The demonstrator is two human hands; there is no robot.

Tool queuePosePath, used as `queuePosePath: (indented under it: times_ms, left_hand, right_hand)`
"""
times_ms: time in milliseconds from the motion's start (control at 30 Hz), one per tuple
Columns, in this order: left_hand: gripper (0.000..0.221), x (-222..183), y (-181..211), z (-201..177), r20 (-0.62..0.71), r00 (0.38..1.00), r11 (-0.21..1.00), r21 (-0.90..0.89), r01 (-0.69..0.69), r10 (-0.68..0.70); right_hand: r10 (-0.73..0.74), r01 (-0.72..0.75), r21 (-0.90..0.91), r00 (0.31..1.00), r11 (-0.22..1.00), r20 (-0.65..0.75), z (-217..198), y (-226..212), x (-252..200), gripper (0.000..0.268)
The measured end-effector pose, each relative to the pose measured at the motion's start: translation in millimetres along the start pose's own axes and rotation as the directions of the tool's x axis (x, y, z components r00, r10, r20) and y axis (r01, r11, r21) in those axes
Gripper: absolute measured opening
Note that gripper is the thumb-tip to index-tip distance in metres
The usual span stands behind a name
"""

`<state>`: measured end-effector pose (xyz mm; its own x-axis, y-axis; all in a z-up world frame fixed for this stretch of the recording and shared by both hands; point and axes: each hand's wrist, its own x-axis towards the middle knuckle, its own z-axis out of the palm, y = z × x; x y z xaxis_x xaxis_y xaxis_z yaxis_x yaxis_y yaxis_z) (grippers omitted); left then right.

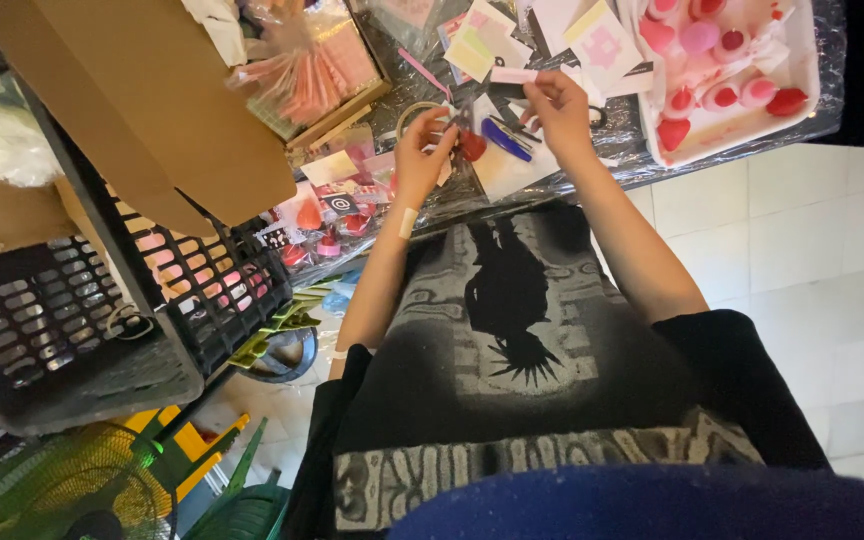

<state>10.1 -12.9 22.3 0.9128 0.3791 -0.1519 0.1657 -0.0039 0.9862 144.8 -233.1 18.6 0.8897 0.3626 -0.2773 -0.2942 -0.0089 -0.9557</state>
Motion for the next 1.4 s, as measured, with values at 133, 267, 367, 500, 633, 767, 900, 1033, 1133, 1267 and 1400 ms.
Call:
queuePosePath:
  times_ms: [133,267,367,500,633,767,900,1033,1133,1267,1400]
  left_hand:
    - [0.037,1.4,44.3,-0.2,0.046,0.982,0.96,0.22,0.17,-0.185]
    - [0.033,-5.5,90.9,7.9,0.043,0.768,0.391,0.842,-0.372,0.639]
    - [0.026,1.4,8.0,22.2,-0.088,0.967,0.931,0.304,-0.204,0.24]
    - [0.035,3.1,-13.2,28.3,0.006,0.977,0.913,-0.356,0.201,-0.213]
    - [0.034,-5.8,-16.6,19.7,0.02,0.987,0.943,-0.293,0.16,-0.161]
    - [0.033,-4.7,-32.7,21.4,-0.01,0.987,0.947,-0.285,0.151,-0.16]
    - [0.031,-10.2,0.3,17.7,0.12,0.989,0.919,-0.372,0.127,-0.088]
    - [0.026,-9.3,-1.4,17.9,0.105,0.984,0.886,-0.429,0.174,-0.143]
    - [0.02,-10.5,7.0,17.2,0.105,0.984,0.867,-0.466,0.177,-0.144]
    - [0.017,-12.8,-5.3,18.6,0.103,0.983,0.849,-0.495,0.184,-0.153]
    - [0.02,-12.3,-10.9,19.8,0.086,0.988,0.867,-0.474,0.153,-0.127]
  right_hand:
    - [0.046,-0.051,0.097,0.998,0.994,0.049,-3.3,-36.6,-9.6,0.023]
    - [0.02,-0.021,0.009,0.994,1.0,0.11,-1.5,-47.0,-16.7,0.037]
    - [-0.003,0.007,-0.028,0.986,1.0,0.166,6.2,-39.4,-23.8,0.034]
    - [-0.022,0.028,-0.019,0.968,0.999,0.248,21.7,-42.4,-30.2,0.033]
    - [-0.08,0.093,-0.032,0.954,0.995,0.289,32.2,-56.3,-39.3,0.034]
    - [-0.08,0.16,-0.271,0.955,0.949,0.286,36.7,-64.7,-40.8,0.035]
    - [-0.07,0.08,-0.036,0.97,0.996,0.231,36.4,-46.4,-34.7,0.033]
    - [-0.012,0.024,-0.06,0.98,0.998,0.2,44.9,-69.7,-41.5,0.035]
    - [-0.423,0.464,-0.458,0.885,0.758,0.196,56.9,-101.0,-52.6,0.036]
    - [-0.558,0.639,-0.524,0.762,0.564,0.329,58.3,-103.5,-54.0,0.027]
    - [-0.466,0.587,-0.503,0.809,0.634,0.358,56.5,-97.7,-51.9,0.021]
